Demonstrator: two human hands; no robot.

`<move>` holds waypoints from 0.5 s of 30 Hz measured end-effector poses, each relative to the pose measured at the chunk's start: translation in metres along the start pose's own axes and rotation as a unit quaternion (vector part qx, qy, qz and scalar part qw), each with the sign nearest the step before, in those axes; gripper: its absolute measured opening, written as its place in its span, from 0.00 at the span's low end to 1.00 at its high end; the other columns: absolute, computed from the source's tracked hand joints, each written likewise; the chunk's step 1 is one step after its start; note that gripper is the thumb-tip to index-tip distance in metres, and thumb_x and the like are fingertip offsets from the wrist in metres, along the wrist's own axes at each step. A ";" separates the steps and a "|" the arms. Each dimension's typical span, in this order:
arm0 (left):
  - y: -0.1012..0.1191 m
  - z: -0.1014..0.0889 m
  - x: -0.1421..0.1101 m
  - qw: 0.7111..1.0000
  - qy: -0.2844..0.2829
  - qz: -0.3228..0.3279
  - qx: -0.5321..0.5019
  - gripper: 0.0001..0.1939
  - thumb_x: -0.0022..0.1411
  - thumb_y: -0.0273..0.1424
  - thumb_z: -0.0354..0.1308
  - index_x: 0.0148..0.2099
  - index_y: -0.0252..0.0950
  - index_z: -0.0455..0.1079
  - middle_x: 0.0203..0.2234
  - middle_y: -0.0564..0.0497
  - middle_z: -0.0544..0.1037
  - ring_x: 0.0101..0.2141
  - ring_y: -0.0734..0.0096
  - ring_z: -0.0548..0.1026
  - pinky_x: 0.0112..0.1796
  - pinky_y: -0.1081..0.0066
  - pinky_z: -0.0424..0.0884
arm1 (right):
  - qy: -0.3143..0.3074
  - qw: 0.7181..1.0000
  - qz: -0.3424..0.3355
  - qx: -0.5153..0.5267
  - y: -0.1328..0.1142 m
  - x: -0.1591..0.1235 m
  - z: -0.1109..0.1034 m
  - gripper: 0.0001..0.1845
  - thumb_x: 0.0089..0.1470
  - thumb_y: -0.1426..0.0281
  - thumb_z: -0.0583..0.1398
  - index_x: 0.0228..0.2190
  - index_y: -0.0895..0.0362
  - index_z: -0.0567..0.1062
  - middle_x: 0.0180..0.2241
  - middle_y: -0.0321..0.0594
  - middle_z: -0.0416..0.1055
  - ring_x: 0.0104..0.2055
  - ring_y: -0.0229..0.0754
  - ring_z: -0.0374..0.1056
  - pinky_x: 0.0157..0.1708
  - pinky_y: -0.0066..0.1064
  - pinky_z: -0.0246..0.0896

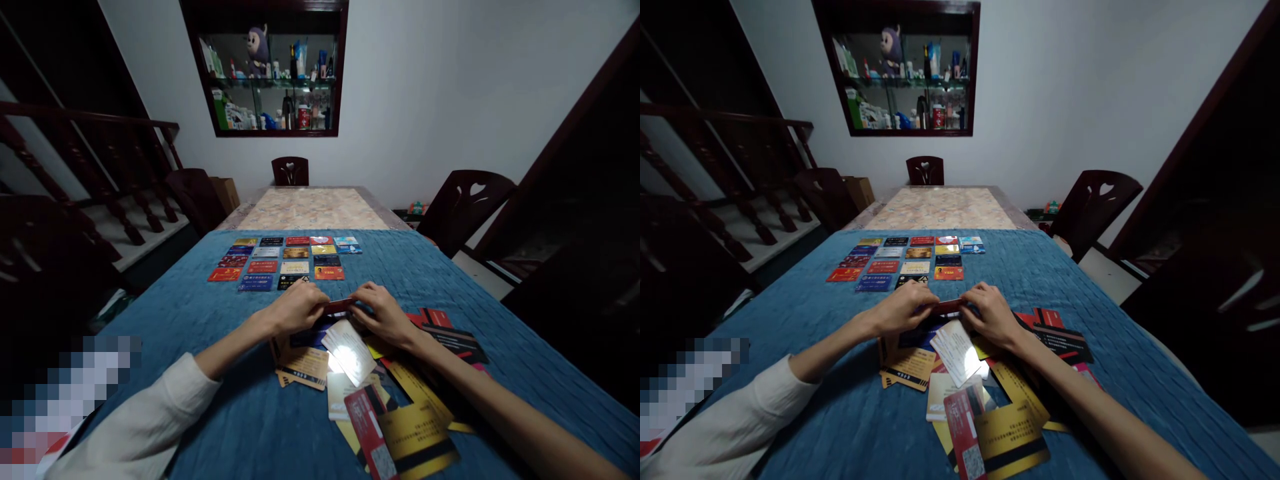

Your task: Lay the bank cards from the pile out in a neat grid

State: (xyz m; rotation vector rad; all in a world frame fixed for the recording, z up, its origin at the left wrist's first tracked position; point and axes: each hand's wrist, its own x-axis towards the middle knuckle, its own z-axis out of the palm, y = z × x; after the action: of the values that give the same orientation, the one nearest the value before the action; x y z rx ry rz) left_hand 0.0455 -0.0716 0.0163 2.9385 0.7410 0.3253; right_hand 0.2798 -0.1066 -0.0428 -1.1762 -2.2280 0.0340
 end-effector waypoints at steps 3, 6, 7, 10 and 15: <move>-0.001 0.001 0.000 1.000 0.009 -0.007 -0.004 0.10 0.60 0.21 0.52 0.32 0.35 0.73 0.27 0.50 0.78 0.32 0.69 0.73 0.36 0.71 0.63 | 0.023 1.000 0.011 0.013 -0.001 0.001 0.001 0.07 0.60 0.70 0.56 0.37 0.54 0.75 0.35 0.42 0.75 0.41 0.45 0.68 0.41 0.38 0.61; 0.000 0.001 0.001 1.000 0.020 -0.019 -0.013 0.10 0.60 0.21 0.52 0.35 0.34 0.74 0.30 0.49 0.79 0.34 0.68 0.74 0.38 0.71 0.64 | 0.051 0.998 0.025 0.033 -0.003 0.002 0.001 0.07 0.61 0.69 0.55 0.37 0.54 0.74 0.36 0.42 0.75 0.41 0.45 0.69 0.41 0.37 0.61; 0.000 0.001 0.001 0.999 0.022 -0.022 -0.018 0.11 0.60 0.21 0.52 0.36 0.34 0.75 0.31 0.49 0.79 0.35 0.68 0.74 0.38 0.70 0.64 | 0.062 0.997 0.027 0.039 -0.004 0.003 0.000 0.07 0.61 0.69 0.55 0.37 0.54 0.73 0.36 0.42 0.75 0.41 0.45 0.69 0.41 0.37 0.61; 0.001 0.002 0.001 0.999 0.025 -0.026 -0.033 0.12 0.60 0.20 0.51 0.37 0.35 0.75 0.30 0.50 0.79 0.35 0.68 0.74 0.40 0.70 0.65 | 0.087 0.995 0.020 0.040 -0.007 0.006 -0.003 0.07 0.62 0.70 0.54 0.37 0.54 0.72 0.36 0.42 0.75 0.40 0.45 0.69 0.40 0.37 0.61; -0.001 0.007 0.000 0.996 0.063 -0.055 -0.033 0.12 0.59 0.21 0.53 0.41 0.36 0.76 0.34 0.50 0.80 0.37 0.66 0.75 0.42 0.68 0.67 | 0.115 0.993 -0.030 -0.026 -0.011 0.013 -0.012 0.10 0.64 0.70 0.53 0.40 0.53 0.74 0.34 0.42 0.75 0.40 0.46 0.66 0.41 0.38 0.57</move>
State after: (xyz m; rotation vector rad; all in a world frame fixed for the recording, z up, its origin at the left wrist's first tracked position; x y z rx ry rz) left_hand 0.0469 -0.0705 0.0089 2.8232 0.8858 0.5197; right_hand 0.2726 -0.1070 -0.0231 -1.0796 -2.0692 -0.1769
